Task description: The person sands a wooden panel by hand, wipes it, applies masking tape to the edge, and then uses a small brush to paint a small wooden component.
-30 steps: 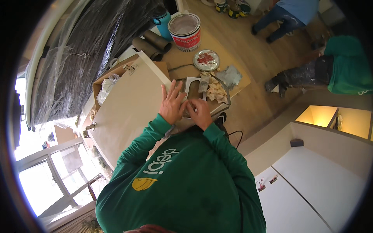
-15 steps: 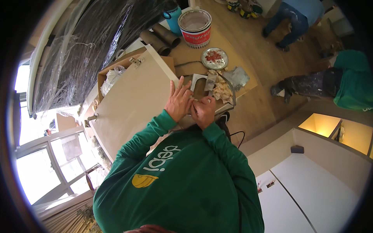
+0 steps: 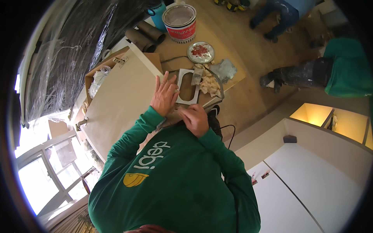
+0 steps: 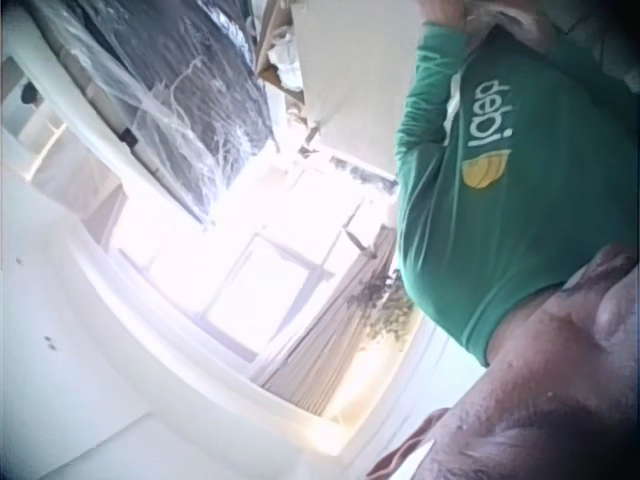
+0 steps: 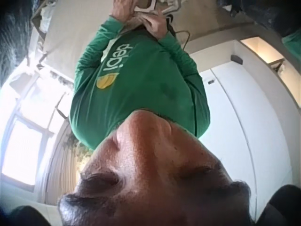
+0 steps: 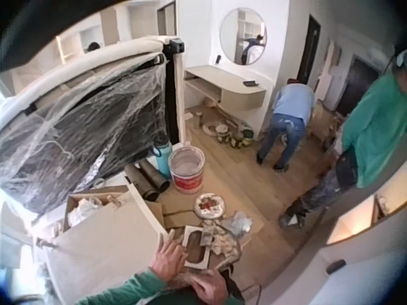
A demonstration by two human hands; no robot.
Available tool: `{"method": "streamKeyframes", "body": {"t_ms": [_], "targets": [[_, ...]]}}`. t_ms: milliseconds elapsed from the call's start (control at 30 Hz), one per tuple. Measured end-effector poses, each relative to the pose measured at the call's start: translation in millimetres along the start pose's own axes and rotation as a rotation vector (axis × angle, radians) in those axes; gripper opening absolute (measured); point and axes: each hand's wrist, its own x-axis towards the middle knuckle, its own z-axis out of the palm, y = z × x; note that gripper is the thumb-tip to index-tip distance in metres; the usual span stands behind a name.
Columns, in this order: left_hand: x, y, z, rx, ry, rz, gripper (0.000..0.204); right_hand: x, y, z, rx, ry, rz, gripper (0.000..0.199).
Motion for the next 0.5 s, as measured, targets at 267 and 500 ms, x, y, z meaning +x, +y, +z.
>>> {"method": "streamKeyframes", "body": {"t_ms": [267, 500], "targets": [[18, -8, -16, -0.139, 0.138, -0.144, 0.075, -18, 7, -76, 0.184, 0.067, 0.233, 0.043], [85, -132, -10, 0.279, 0.332, -0.449, 0.078, -6, 54, -150, 0.331, 0.137, 0.396, 0.056]]}}
